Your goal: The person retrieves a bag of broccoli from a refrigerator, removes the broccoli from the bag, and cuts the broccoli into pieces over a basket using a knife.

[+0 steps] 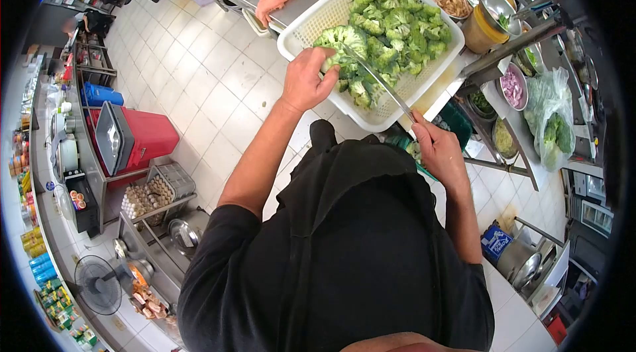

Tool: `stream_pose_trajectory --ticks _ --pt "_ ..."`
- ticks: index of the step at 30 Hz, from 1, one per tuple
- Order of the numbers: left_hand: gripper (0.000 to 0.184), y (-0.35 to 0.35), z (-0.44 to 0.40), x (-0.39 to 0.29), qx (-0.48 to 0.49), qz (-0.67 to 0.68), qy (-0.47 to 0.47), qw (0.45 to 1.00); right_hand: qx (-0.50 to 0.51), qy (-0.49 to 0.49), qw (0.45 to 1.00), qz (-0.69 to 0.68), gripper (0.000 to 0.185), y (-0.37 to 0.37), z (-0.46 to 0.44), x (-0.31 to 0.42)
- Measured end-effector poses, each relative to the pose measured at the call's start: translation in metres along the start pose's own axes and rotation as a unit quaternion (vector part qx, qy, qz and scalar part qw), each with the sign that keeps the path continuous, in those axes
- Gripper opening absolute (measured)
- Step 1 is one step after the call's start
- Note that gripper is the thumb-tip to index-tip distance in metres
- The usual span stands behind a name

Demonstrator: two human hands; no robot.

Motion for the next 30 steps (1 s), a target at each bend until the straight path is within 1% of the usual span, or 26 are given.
stream_pose_trajectory --ticks 2,5,6,9,11,13,16,19,20,22,25,28,30 --pt "0.023 0.002 0.003 0.001 0.012 -0.003 -0.003 1.0 0.025 0.022 0.999 0.001 0.041 0.003 -0.003 -0.003" --pt "0.023 0.008 0.012 0.009 0.039 -0.012 -0.026 0.999 0.002 -0.044 0.999 -0.011 0.041 0.011 -0.01 -0.007" --pt "0.023 0.01 0.015 0.009 0.041 -0.01 -0.023 0.999 0.031 -0.014 0.999 -0.001 0.044 0.014 -0.012 -0.005" --pt "0.024 0.014 0.019 0.012 0.056 -0.009 -0.022 0.998 0.072 0.007 0.997 -0.018 0.045 0.03 -0.023 -0.015" --pt "0.024 0.014 0.018 0.015 0.059 -0.012 -0.034 0.998 0.136 0.119 0.979 -0.092 0.048 0.041 -0.023 -0.04" --pt "0.024 0.012 0.015 0.016 0.061 -0.016 -0.043 0.997 0.204 0.22 0.941 -0.159 0.055 0.052 -0.015 -0.058" --pt "0.023 0.013 0.014 0.026 0.051 0.014 -0.12 0.991 0.17 0.286 0.883 -0.33 0.055 0.054 -0.002 -0.06" --pt "0.023 0.019 0.024 0.048 0.031 0.064 -0.219 0.973 0.141 0.29 0.883 -0.341 0.055 0.047 0.002 -0.071" --pt "0.024 0.023 0.027 0.057 0.032 0.076 -0.239 0.968 0.133 0.289 0.884 -0.344 0.054 0.046 0.003 -0.072" --pt "0.025 0.034 0.028 0.074 0.032 0.104 -0.276 0.955 0.114 0.288 0.884 -0.349 0.052 0.043 0.006 -0.076" --pt "0.026 0.052 0.022 0.086 0.086 0.091 -0.292 0.948 0.101 0.288 0.876 -0.374 0.053 0.038 0.007 -0.083" --pt "0.02 0.074 0.015 0.089 0.081 0.243 -0.383 0.888 0.076 0.278 0.871 -0.398 0.052 0.031 0.007 -0.091" --pt "0.02 0.088 0.012 0.091 0.09 0.281 -0.429 0.853 0.063 0.271 0.87 -0.408 0.051 0.028 0.006 -0.094"
Point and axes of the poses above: each hand's wrist, its own z-axis away from the middle knuckle, its own y-axis out of the palm, x = y × z, the point moved 9 cm from there along -z, towards the middle knuckle, and after that the axes turned 6 degrees about -x, right-handed, at the moved point
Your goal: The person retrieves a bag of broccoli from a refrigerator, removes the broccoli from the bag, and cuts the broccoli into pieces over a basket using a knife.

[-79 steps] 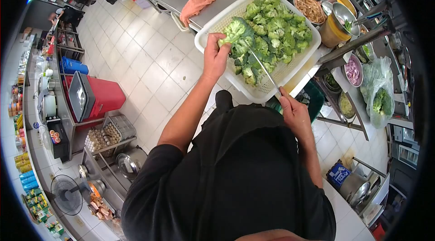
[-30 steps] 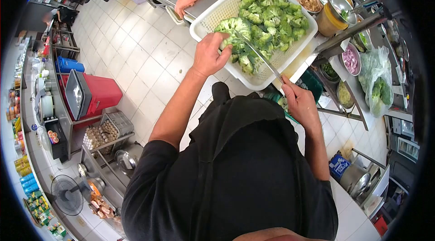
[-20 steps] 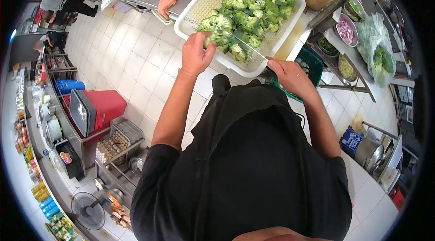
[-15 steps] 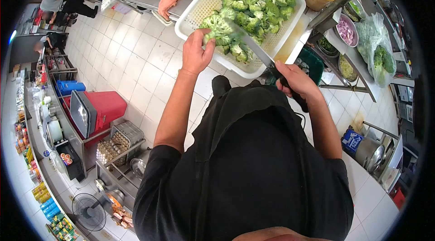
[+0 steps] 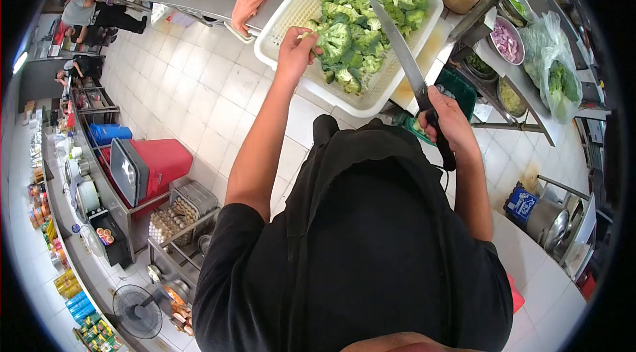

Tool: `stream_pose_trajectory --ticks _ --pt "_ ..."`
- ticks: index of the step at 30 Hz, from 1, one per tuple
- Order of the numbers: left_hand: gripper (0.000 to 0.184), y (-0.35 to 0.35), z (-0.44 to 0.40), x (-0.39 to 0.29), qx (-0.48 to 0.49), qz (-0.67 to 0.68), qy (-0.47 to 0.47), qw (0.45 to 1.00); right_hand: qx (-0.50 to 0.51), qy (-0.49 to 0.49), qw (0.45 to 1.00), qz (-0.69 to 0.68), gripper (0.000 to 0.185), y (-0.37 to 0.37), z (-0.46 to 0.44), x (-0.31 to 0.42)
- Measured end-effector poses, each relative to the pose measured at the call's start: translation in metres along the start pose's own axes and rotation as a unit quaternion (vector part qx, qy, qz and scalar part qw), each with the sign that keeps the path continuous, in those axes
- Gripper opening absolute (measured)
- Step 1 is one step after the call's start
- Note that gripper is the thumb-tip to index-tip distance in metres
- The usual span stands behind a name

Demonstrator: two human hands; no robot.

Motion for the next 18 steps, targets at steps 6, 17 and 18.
stream_pose_trajectory --ticks 6,17,18 --pt "0.029 -0.003 -0.024 0.024 -0.04 -0.088 -0.029 0.995 -0.007 -0.013 1.0 -0.009 0.05 -0.006 0.0 -0.009" --pt "0.034 -0.007 -0.024 0.013 -0.029 -0.258 0.088 0.962 -0.01 -0.001 1.0 -0.004 0.046 -0.01 -0.003 -0.024" --pt "0.032 -0.007 -0.024 0.015 -0.032 -0.215 0.044 0.975 -0.004 -0.005 1.0 -0.002 0.046 -0.009 -0.005 -0.023"
Point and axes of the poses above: each hand's wrist, its own z-axis away from the middle knuckle, its own y-axis out of the palm, x = y × z, the point moved 9 cm from there along -z, towards the middle knuckle, and after that the axes turned 6 degrees about -x, right-handed, at the moved point
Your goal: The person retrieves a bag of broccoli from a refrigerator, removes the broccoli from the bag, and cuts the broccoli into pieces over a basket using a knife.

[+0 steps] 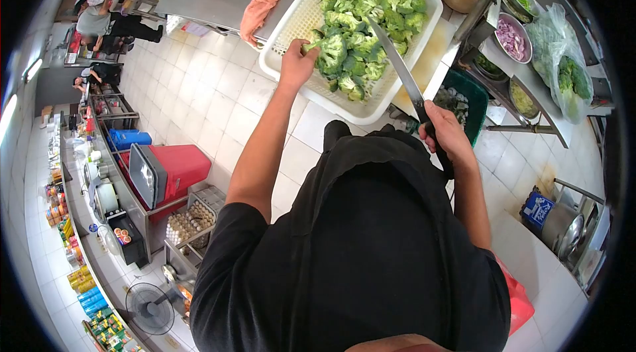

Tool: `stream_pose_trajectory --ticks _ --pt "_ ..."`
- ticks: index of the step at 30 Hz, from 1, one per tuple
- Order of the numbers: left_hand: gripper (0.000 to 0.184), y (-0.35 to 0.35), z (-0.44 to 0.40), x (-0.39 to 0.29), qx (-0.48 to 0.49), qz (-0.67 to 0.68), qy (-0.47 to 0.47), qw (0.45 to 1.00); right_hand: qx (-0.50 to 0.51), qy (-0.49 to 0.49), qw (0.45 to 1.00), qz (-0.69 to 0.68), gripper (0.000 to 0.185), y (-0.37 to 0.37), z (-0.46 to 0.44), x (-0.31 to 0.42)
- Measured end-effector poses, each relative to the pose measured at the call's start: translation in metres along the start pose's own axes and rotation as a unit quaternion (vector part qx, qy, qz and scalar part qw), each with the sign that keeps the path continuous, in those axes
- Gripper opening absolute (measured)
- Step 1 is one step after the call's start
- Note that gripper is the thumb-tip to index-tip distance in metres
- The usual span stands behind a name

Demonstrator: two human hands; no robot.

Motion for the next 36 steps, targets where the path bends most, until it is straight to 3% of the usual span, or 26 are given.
stream_pose_trajectory --ticks 4,8,18,21,24,36 --pt "0.029 0.001 0.005 0.01 0.001 0.203 -0.196 0.959 0.013 -0.012 1.0 0.026 0.047 0.003 -0.001 0.007" --pt "0.029 0.023 0.011 0.011 0.072 0.291 -0.295 0.907 0.029 -0.021 0.997 0.075 0.053 0.006 -0.004 0.008" --pt "0.032 0.063 0.014 0.025 0.095 0.314 -0.337 0.883 -0.005 -0.106 0.953 0.285 0.049 0.001 0.013 0.035" --pt "0.033 0.069 0.015 0.023 0.089 0.347 -0.353 0.864 -0.055 -0.199 0.923 0.324 0.046 -0.004 0.019 0.042" --pt "0.034 0.076 0.014 0.022 0.092 0.366 -0.355 0.855 -0.049 -0.16 0.924 0.343 0.044 -0.002 0.024 0.049" --pt "0.038 0.085 0.018 0.016 0.102 0.452 -0.374 0.803 -0.046 -0.179 0.889 0.419 0.045 -0.002 0.022 0.059"
Point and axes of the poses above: each hand's wrist, its own z-axis away from the middle knuckle, its own y-axis out of the palm, x = y × z, the point moved 9 cm from there along -z, towards the middle knuckle, and after that the axes turned 6 degrees about -x, right-handed, at the moved point
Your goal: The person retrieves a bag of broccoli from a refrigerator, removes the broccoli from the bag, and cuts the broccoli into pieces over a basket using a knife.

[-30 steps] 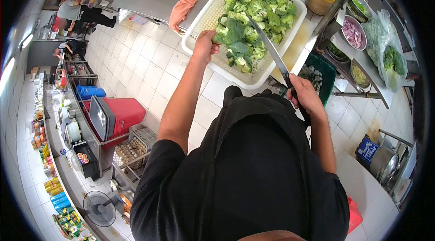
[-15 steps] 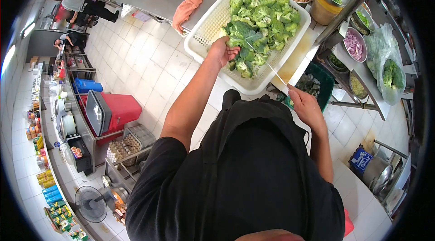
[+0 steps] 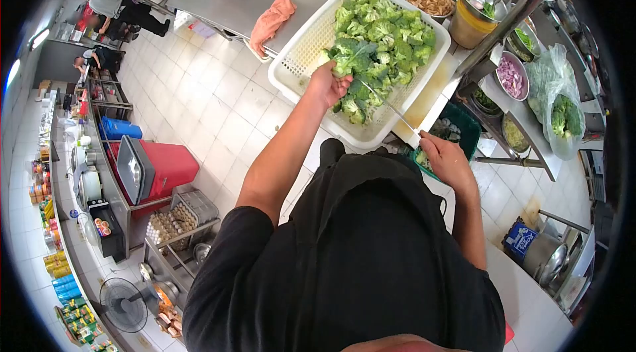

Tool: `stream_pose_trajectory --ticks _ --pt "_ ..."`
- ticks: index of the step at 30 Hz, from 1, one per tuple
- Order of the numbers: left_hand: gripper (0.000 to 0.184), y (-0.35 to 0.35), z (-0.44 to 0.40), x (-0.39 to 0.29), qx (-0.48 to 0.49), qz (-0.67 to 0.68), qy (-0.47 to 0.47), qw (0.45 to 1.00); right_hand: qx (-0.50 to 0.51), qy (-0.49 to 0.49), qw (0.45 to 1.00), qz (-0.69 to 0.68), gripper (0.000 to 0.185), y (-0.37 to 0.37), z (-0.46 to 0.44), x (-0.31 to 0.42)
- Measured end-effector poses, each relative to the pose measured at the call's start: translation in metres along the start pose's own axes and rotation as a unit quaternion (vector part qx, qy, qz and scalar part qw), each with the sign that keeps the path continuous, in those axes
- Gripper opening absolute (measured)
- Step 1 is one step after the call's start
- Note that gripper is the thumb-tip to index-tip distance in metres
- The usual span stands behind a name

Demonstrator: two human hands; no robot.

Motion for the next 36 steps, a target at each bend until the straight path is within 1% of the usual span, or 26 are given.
stream_pose_trajectory --ticks 3,6,8,11,12,15,18,21,24,27,30,33,36 --pt "0.039 0.003 -0.004 0.002 0.022 0.015 0.002 1.0 -0.016 -0.001 1.0 0.007 0.044 0.005 -0.013 0.002" --pt "0.042 0.0 -0.007 0.001 0.007 0.038 -0.004 0.999 -0.026 0.001 1.0 0.016 0.045 0.009 -0.023 0.008" --pt "0.044 -0.001 -0.01 0.001 0.022 0.056 0.003 0.998 -0.018 0.01 1.0 0.022 0.046 0.008 -0.028 0.016" --pt "0.047 -0.002 -0.016 0.001 0.029 0.065 0.011 0.997 -0.035 -0.014 0.999 0.023 0.047 0.011 -0.037 0.022" --pt "0.047 -0.002 -0.015 0.001 0.027 0.065 0.013 0.997 -0.031 -0.001 0.999 0.027 0.048 0.012 -0.041 0.022" --pt "0.045 -0.003 -0.014 -0.002 0.025 0.061 0.016 0.998 -0.046 -0.011 0.999 0.019 0.049 0.013 -0.049 0.03" --pt "0.045 -0.01 -0.013 -0.007 -0.033 0.046 0.044 0.997 -0.055 -0.023 0.998 0.009 0.05 0.019 -0.061 0.031" --pt "0.045 -0.011 -0.023 -0.013 -0.03 0.055 0.068 0.996 -0.069 -0.03 0.997 0.004 0.05 0.02 -0.07 0.039" --pt "0.043 -0.016 -0.035 -0.016 -0.026 0.092 0.074 0.993 -0.061 -0.027 0.997 0.033 0.05 0.019 -0.073 0.043" --pt "0.034 -0.019 -0.045 -0.013 -0.013 0.131 0.043 0.99 -0.045 -0.028 0.997 0.055 0.049 0.019 -0.069 0.047" --pt "0.031 -0.018 -0.045 -0.011 -0.016 0.147 0.039 0.988 -0.059 -0.04 0.995 0.064 0.049 0.021 -0.071 0.047" --pt "0.034 -0.019 -0.046 -0.011 -0.037 0.157 0.024 0.987 -0.066 -0.04 0.994 0.081 0.049 0.021 -0.072 0.051" --pt "0.032 -0.014 -0.041 -0.017 -0.003 0.145 0.032 0.989 -0.06 -0.035 0.993 0.095 0.048 0.019 -0.069 0.057"
Point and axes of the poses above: each hand's wrist, its own z-axis away from the middle knuckle, its own y-axis out of the palm, x = y × z, the point moved 9 cm from there along -z, towards the middle knuckle, and after that the axes turned 6 degrees about -x, right-handed, at the moved point
